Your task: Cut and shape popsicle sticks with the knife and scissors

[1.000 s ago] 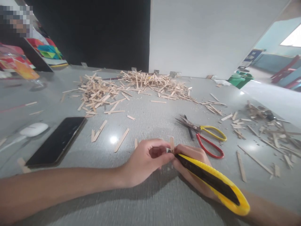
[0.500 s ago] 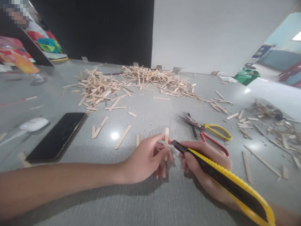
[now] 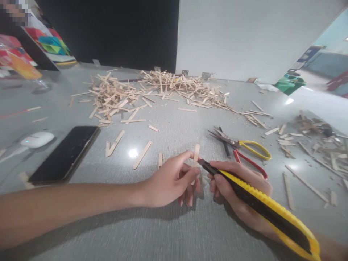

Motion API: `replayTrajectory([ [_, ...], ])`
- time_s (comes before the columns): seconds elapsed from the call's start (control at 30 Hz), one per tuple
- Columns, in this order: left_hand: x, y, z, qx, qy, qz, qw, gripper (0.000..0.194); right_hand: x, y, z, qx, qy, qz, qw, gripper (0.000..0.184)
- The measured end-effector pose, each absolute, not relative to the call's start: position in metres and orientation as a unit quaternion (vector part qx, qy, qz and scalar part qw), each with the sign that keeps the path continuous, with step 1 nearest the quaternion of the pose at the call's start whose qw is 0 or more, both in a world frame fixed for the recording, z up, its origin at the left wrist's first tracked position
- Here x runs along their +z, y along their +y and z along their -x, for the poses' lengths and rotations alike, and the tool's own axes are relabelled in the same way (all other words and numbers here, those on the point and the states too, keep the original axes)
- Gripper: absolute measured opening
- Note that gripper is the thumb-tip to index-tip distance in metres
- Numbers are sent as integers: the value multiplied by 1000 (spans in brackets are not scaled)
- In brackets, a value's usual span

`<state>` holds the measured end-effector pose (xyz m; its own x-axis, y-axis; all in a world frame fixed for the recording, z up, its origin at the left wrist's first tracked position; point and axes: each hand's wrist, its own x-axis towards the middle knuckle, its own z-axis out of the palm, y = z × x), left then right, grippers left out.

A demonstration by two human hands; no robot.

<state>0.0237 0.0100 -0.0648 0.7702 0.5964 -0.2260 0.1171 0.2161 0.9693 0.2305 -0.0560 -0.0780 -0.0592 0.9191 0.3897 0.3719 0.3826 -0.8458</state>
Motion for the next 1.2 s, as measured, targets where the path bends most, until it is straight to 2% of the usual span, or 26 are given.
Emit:
replayTrajectory([
  [0.47,-64,9,-23,156,297,-620,709,15,-75,-57,-231,266,-688,483,473,21],
  [0.8,-67,5,-22,158,306,-684,643,24,-76,-56,-228,238,-706,476,466,22],
  [1.2,-63,4,-22,162,304,-691,636,24,-74,-57,-224,256,-685,491,473,15],
])
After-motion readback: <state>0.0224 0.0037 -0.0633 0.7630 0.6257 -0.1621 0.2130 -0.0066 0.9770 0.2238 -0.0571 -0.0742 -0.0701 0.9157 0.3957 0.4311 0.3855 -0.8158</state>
